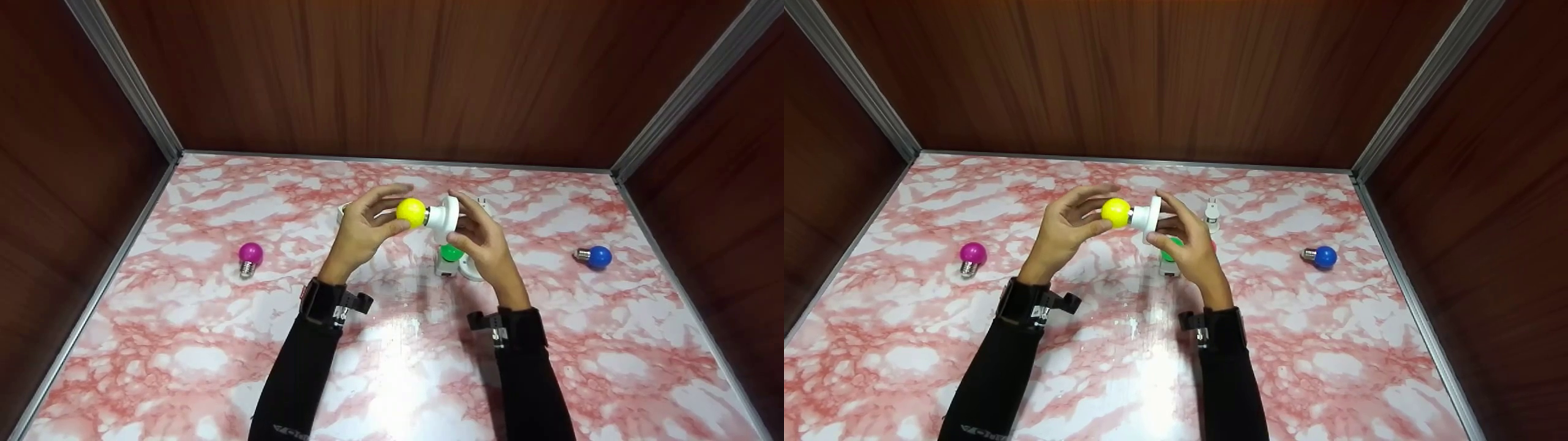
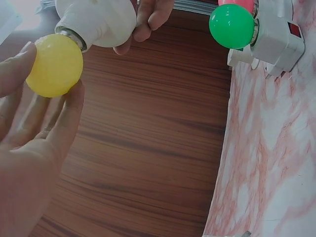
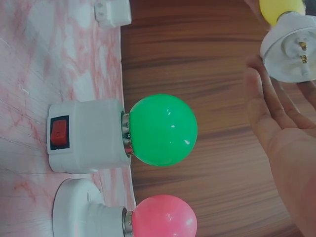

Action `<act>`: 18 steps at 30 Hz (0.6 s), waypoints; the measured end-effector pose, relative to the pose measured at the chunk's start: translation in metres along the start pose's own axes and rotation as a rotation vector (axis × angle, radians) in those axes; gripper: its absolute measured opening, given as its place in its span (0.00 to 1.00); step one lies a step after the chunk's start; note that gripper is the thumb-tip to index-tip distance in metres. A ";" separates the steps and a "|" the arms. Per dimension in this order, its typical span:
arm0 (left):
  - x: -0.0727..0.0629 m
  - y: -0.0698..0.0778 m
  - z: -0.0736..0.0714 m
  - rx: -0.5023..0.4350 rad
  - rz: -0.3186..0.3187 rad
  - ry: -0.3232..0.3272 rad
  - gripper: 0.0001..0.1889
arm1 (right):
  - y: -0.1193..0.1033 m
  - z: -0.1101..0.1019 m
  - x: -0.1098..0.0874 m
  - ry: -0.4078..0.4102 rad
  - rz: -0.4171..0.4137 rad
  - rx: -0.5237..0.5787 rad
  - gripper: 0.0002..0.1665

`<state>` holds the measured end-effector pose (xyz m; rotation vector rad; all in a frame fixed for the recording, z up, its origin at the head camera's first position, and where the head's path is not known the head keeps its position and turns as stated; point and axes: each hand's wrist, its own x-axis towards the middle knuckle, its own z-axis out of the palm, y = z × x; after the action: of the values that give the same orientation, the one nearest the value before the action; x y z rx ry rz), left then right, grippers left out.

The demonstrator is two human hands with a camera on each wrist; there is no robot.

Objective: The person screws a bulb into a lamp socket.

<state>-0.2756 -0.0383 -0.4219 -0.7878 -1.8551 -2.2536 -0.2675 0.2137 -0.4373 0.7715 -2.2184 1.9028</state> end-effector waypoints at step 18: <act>-0.001 0.002 -0.003 0.184 -0.102 -0.028 0.23 | -0.003 0.004 0.001 0.046 -0.045 0.056 0.49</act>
<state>-0.2749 -0.0417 -0.4210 -0.7139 -2.1231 -2.0974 -0.2659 0.2099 -0.4351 0.7710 -2.1107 1.9492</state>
